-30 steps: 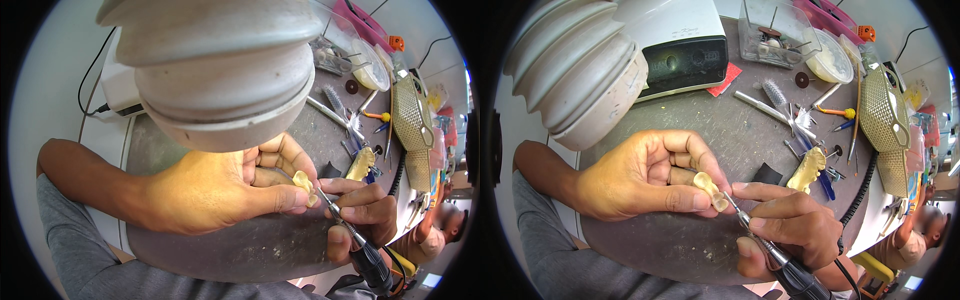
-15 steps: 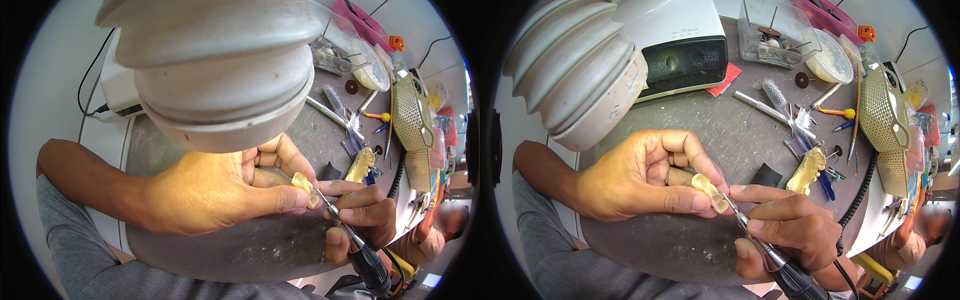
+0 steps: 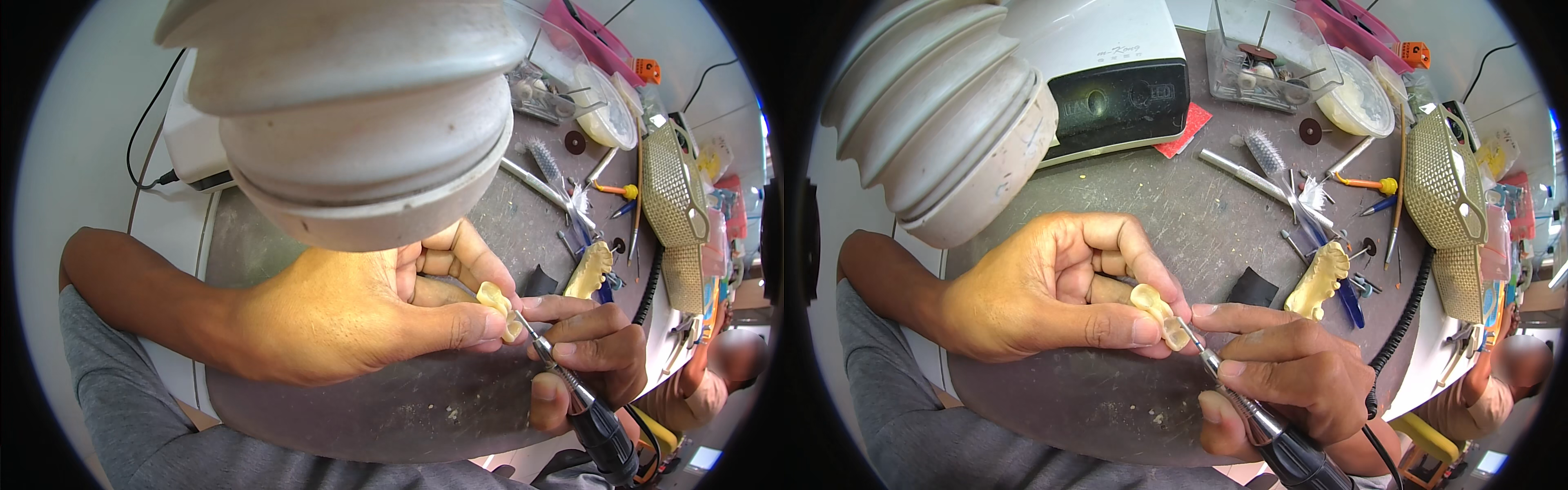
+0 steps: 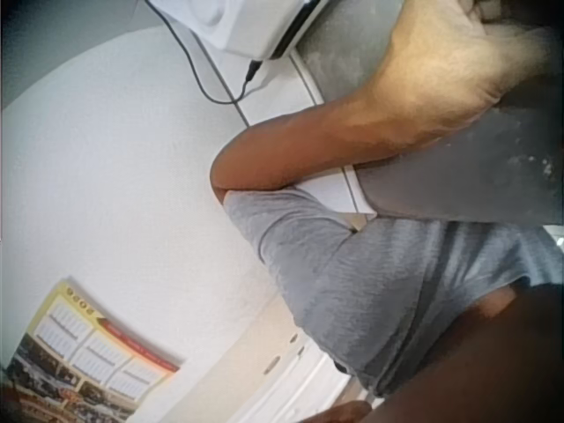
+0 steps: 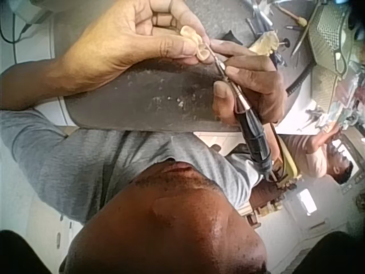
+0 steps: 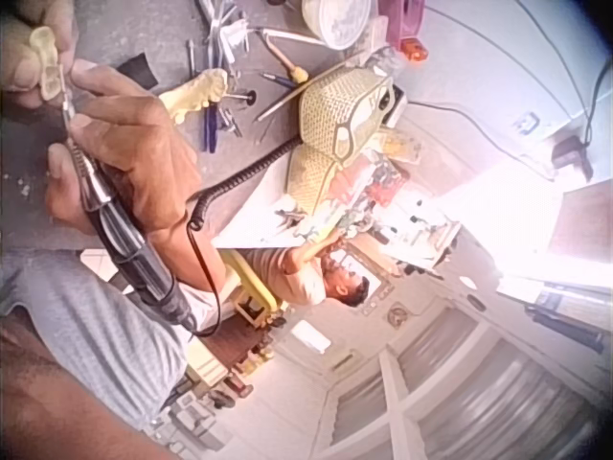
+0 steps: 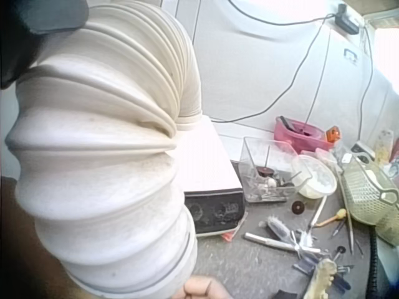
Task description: The person uses a rotary tool to polish and refine the surface of a dental prosthetic, turning it over to work on different sides before picking up a plaster model of teeth.
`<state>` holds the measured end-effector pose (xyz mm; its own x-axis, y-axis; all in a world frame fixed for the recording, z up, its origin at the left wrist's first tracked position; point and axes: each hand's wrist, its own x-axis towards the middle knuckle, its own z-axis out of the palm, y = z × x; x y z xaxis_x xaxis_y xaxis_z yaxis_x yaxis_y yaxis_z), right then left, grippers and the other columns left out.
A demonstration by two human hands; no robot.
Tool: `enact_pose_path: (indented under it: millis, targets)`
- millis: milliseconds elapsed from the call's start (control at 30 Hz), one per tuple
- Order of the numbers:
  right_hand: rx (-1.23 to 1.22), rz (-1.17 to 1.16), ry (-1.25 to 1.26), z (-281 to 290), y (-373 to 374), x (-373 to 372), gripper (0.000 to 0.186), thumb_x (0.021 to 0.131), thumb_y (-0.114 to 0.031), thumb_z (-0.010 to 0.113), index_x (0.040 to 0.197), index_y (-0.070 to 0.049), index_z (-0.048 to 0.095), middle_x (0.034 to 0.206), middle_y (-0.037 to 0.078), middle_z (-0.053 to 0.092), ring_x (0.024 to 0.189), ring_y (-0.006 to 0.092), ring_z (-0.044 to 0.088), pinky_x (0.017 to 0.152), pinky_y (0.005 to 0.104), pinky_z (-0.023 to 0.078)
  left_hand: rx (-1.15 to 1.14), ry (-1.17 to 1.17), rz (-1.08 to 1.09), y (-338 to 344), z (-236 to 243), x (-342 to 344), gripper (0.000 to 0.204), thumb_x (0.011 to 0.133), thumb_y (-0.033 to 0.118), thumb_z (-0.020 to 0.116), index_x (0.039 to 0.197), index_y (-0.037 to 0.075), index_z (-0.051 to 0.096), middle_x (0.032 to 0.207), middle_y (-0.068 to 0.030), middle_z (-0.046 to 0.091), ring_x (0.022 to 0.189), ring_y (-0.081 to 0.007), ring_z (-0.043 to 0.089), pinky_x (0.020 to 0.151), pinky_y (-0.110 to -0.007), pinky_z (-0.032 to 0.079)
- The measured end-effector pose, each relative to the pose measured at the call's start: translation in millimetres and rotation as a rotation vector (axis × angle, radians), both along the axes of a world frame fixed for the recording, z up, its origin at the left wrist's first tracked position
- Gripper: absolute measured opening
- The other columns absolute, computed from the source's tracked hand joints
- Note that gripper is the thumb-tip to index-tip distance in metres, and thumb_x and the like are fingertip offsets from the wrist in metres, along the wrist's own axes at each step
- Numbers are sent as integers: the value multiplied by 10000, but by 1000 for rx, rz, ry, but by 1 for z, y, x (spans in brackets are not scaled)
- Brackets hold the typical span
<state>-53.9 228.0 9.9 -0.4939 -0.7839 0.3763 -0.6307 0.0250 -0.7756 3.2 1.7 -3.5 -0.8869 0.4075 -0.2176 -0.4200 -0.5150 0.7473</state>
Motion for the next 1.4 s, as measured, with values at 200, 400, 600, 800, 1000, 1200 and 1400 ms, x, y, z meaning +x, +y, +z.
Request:
enact_pose_path:
  millis: [200,400,600,800,1000,1200,1400]
  targets:
    - [-29,-19,-33,-4,-1,1,362,710,-26,769,951,-30,499,858,97,586,923,367,672,698,377,582,-12,5,-17,-1,0,0,200,895,-33,571,1074,-70,489,1085,-194,616,1074,-210,611,952,-298,500]
    - [-102,-26,-30,-10,-1,1,346,721,-13,751,952,-30,493,862,102,585,926,378,668,718,397,582,19,-5,-25,-1,0,-1,199,899,-36,560,1079,-72,483,1092,-174,596,1083,-236,608,949,-303,510]
    - [-35,-4,-30,0,0,1,334,728,-18,744,948,-26,494,859,101,582,945,380,662,734,394,582,33,-13,-38,-1,0,-2,204,899,-34,560,1086,-62,482,1103,-167,583,1096,-252,600,933,-295,522]
    - [-20,1,-37,0,0,1,320,726,-23,749,931,-25,503,857,95,581,955,374,660,736,391,582,26,-32,-40,-1,1,-1,209,900,-27,564,1088,-60,479,1098,-163,586,1099,-251,599,931,-297,523]
    - [-27,-15,-50,1,-1,2,338,711,-16,764,934,-25,509,860,93,580,956,377,660,738,389,581,26,-38,-40,-1,2,-1,204,904,-21,561,1086,-59,478,1098,-161,587,1099,-249,599,928,-296,522]
    - [-30,9,-53,0,1,1,364,704,-4,767,955,-24,505,872,101,584,959,385,657,734,387,581,42,-51,-42,-1,2,-1,203,909,-18,553,1093,-54,477,1091,-151,586,1102,-253,598,930,-299,521]
    - [-70,-10,-54,-3,1,2,373,705,-6,771,963,-22,501,878,107,585,960,394,654,729,390,580,38,-54,-50,-2,2,-2,207,910,-17,551,1100,-53,475,1093,-147,584,1105,-255,596,936,-297,517]
